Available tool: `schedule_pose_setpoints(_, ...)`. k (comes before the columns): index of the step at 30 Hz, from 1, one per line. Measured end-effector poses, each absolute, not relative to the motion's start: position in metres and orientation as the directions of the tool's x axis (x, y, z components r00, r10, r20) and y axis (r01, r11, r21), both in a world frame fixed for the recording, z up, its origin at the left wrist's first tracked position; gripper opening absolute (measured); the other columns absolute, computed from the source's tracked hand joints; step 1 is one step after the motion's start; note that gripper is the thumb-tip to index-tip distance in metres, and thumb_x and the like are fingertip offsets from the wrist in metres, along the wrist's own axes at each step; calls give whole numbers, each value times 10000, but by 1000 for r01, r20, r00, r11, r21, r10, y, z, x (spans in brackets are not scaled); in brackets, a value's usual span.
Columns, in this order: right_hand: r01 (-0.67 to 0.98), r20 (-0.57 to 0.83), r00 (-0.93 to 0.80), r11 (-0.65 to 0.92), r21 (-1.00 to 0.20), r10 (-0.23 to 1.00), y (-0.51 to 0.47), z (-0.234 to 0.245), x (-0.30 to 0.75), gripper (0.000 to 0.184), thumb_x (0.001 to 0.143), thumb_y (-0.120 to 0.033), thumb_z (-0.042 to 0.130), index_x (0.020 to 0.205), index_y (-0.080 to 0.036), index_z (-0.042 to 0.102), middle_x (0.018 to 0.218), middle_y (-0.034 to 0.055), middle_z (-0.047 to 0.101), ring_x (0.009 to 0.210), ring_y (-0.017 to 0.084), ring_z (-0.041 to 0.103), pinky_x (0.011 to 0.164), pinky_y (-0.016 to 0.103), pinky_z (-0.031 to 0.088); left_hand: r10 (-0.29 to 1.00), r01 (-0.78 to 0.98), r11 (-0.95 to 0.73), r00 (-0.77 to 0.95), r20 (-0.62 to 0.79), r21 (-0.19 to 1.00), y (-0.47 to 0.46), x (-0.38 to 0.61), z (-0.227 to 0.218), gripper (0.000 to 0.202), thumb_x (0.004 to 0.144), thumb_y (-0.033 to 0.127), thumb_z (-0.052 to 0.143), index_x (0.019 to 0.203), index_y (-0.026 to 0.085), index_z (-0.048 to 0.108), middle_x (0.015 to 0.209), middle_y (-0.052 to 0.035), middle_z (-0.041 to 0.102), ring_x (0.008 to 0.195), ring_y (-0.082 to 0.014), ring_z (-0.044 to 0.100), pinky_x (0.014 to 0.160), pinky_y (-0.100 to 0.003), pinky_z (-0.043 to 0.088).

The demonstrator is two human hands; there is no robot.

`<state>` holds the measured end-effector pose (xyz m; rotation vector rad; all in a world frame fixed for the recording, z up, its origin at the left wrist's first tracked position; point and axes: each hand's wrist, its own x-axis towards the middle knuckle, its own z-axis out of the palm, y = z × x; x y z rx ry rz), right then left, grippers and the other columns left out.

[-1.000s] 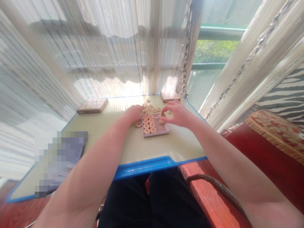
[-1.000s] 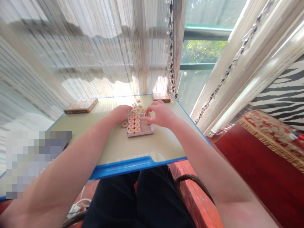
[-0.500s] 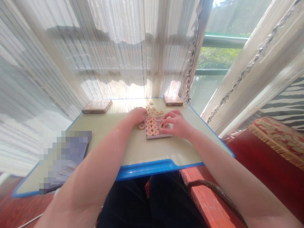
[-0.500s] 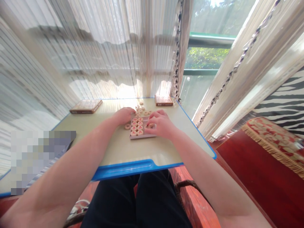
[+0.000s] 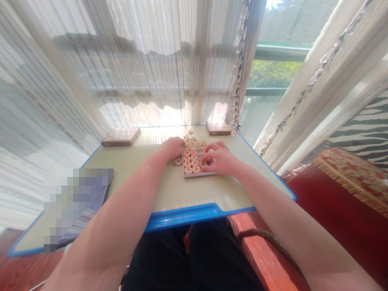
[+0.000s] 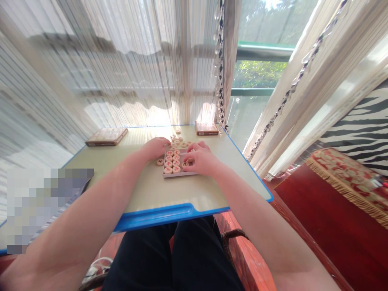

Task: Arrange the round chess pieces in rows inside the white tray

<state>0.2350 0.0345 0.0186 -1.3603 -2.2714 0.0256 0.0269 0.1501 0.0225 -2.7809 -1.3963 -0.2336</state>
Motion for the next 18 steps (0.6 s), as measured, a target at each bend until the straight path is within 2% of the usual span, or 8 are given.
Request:
schedule_pose_setpoints(4, 827, 396, -385, 502, -254, 834, 33, 21, 235, 251, 639, -447, 734, 833, -288, 731, 1039, 31, 570, 1028, 247, 406, 962, 417, 306, 792, 794, -605, 592, 148, 63, 150, 27, 22, 384, 794, 132, 382, 1063, 173, 653, 1150, -71, 625, 1072, -215, 567, 963, -308, 424)
schedule_pose_setpoints(8, 816, 384, -398, 513, -268, 833, 29, 26, 234, 170, 689, -371, 694, 834, -295, 741, 1031, 30, 573, 1010, 236, 418, 969, 406, 309, 780, 782, -620, 604, 164, 69, 152, 26, 21, 366, 810, 164, 382, 1051, 181, 657, 1143, -67, 629, 1077, -215, 566, 966, -310, 422)
schedule_pose_setpoints(18, 810, 369, -406, 516, -278, 836, 27, 30, 232, 111, 691, -303, 679, 765, -247, 741, 955, 48, 608, 970, 236, 442, 937, 403, 353, 779, 784, -619, 602, 175, 58, 153, 26, 20, 364, 809, 164, 379, 1036, 182, 662, 1135, -62, 632, 1069, -209, 570, 958, -306, 427)
